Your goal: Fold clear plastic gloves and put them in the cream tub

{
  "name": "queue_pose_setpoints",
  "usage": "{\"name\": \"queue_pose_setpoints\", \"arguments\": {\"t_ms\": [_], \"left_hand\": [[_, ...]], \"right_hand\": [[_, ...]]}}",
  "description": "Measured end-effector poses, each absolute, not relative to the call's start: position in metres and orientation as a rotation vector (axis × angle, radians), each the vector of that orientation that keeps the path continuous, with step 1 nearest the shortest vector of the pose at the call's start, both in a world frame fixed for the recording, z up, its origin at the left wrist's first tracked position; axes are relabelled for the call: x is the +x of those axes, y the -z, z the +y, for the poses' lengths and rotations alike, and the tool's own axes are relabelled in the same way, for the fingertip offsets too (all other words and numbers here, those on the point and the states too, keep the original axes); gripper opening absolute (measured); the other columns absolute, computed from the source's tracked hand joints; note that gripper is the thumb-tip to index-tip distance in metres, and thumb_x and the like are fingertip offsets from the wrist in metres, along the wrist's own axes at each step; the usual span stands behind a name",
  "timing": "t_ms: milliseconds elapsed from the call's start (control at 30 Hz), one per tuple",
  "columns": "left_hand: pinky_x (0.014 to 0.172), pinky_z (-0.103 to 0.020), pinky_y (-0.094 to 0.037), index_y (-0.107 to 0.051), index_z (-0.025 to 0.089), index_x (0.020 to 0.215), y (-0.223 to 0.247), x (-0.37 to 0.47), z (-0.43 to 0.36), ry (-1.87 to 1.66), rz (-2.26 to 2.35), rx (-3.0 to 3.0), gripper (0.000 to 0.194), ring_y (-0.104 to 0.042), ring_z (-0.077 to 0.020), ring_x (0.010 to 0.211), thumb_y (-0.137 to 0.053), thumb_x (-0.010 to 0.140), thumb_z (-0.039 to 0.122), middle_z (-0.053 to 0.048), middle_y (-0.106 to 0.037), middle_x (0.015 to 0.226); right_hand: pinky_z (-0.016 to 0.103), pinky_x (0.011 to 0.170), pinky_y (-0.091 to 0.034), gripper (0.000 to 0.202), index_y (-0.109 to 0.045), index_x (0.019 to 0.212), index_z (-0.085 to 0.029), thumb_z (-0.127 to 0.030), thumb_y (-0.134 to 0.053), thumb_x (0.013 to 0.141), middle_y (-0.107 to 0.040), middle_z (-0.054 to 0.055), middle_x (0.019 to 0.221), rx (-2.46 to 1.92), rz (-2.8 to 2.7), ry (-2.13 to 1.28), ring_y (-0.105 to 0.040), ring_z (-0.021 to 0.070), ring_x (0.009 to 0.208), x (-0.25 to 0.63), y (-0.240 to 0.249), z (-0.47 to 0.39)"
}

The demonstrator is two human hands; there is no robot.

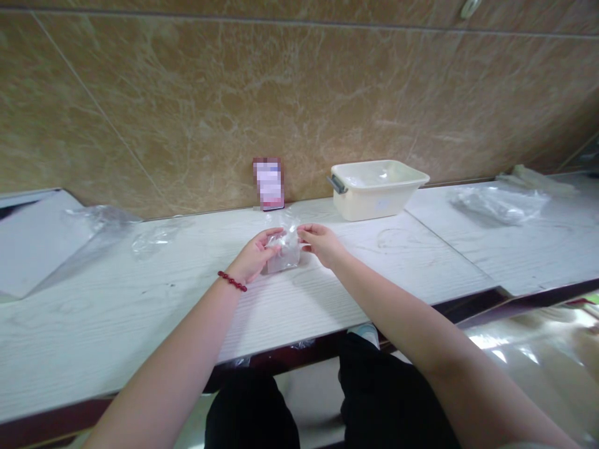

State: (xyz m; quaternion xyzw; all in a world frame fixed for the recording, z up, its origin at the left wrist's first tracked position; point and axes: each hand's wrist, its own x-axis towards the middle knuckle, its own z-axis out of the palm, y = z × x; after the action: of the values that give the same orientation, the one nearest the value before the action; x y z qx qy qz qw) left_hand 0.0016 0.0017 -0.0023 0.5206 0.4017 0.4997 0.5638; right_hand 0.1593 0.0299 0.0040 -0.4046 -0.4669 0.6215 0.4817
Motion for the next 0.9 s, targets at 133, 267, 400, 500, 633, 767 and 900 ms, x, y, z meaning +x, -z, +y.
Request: {"name": "queue_pose_setpoints", "arguments": {"t_ms": [133, 267, 400, 500, 633, 767, 900], "left_hand": [[0.073, -0.025, -0.043, -0.051, 0.021, 0.102, 0.0020, 0.0013, 0.0007, -1.178, 0.924, 1.219, 0.043, -0.053, -0.0090, 0.078, -0.060, 0.061, 0.014, -0.003, -0.050, 0.110], [0.071, -0.024, -0.044, -0.053, 0.021, 0.101, 0.0025, 0.0011, 0.0004, -1.150, 0.911, 1.191, 0.041, -0.053, -0.0089, 0.077, -0.061, 0.061, 0.015, -0.002, -0.053, 0.107], [0.070, -0.026, -0.044, -0.053, 0.019, 0.105, 0.0025, 0.0009, 0.0001, -1.110, 0.919, 1.151, 0.044, -0.056, -0.0099, 0.072, -0.062, 0.062, 0.017, -0.003, -0.061, 0.092], [0.071, -0.027, -0.045, -0.051, 0.019, 0.108, 0.0017, 0.0016, -0.0001, -1.129, 0.943, 1.145, 0.050, -0.057, -0.0108, 0.071, -0.063, 0.060, 0.017, -0.003, -0.062, 0.090], [0.075, -0.027, -0.043, -0.046, 0.019, 0.114, 0.0019, 0.0029, 0.0001, -1.132, 0.957, 1.230, 0.058, -0.057, -0.0119, 0.078, -0.064, 0.059, 0.017, -0.005, -0.061, 0.096], [0.073, -0.027, -0.044, -0.044, 0.020, 0.117, 0.0024, 0.0023, -0.0002, -1.070, 1.063, 1.414, 0.059, -0.057, -0.0127, 0.079, -0.063, 0.060, 0.018, -0.006, -0.061, 0.095], [0.065, -0.024, -0.045, -0.043, 0.021, 0.117, 0.0009, 0.0014, -0.0022, -1.042, 1.159, 1.523, 0.059, -0.057, -0.0115, 0.073, -0.061, 0.061, 0.016, -0.005, -0.062, 0.090]], "right_hand": [[0.018, 0.046, -0.035, 0.013, -0.058, 0.072, -0.017, -0.027, -0.058, 0.062, -0.051, -0.002, 0.065, -1.054, -1.218, -1.429, -0.045, 0.0064, 0.058, 0.1601, -0.0036, 0.0298], [0.018, 0.049, -0.034, 0.017, -0.059, 0.072, -0.017, -0.030, -0.060, 0.061, -0.051, -0.002, 0.066, -1.052, -1.235, -1.452, -0.044, 0.0064, 0.059, 0.1607, -0.0049, 0.0286], [0.018, 0.050, -0.035, 0.017, -0.056, 0.073, -0.018, -0.030, -0.060, 0.062, -0.049, -0.002, 0.068, -1.012, -1.146, -1.523, -0.044, 0.0063, 0.060, 0.1613, -0.0059, 0.0285], [0.020, 0.052, -0.038, 0.020, -0.053, 0.077, -0.019, -0.034, -0.057, 0.065, -0.051, -0.001, 0.075, -0.983, -1.080, -1.605, -0.048, 0.0075, 0.063, 0.1620, -0.0065, 0.0285], [0.022, 0.052, -0.039, 0.028, -0.054, 0.079, -0.018, -0.043, -0.055, 0.066, -0.053, 0.003, 0.084, -1.046, -1.213, -1.703, -0.050, 0.0100, 0.066, 0.1635, -0.0084, 0.0262], [0.018, 0.046, -0.035, 0.031, -0.057, 0.079, -0.018, -0.045, -0.057, 0.064, -0.055, 0.004, 0.083, -1.125, -1.340, -1.696, -0.050, 0.0099, 0.065, 0.1652, -0.0112, 0.0225], [0.017, 0.043, -0.033, 0.030, -0.057, 0.077, -0.018, -0.045, -0.058, 0.064, -0.057, 0.003, 0.077, -1.116, -1.364, -1.734, -0.051, 0.0092, 0.060, 0.1660, -0.0130, 0.0206]]}}
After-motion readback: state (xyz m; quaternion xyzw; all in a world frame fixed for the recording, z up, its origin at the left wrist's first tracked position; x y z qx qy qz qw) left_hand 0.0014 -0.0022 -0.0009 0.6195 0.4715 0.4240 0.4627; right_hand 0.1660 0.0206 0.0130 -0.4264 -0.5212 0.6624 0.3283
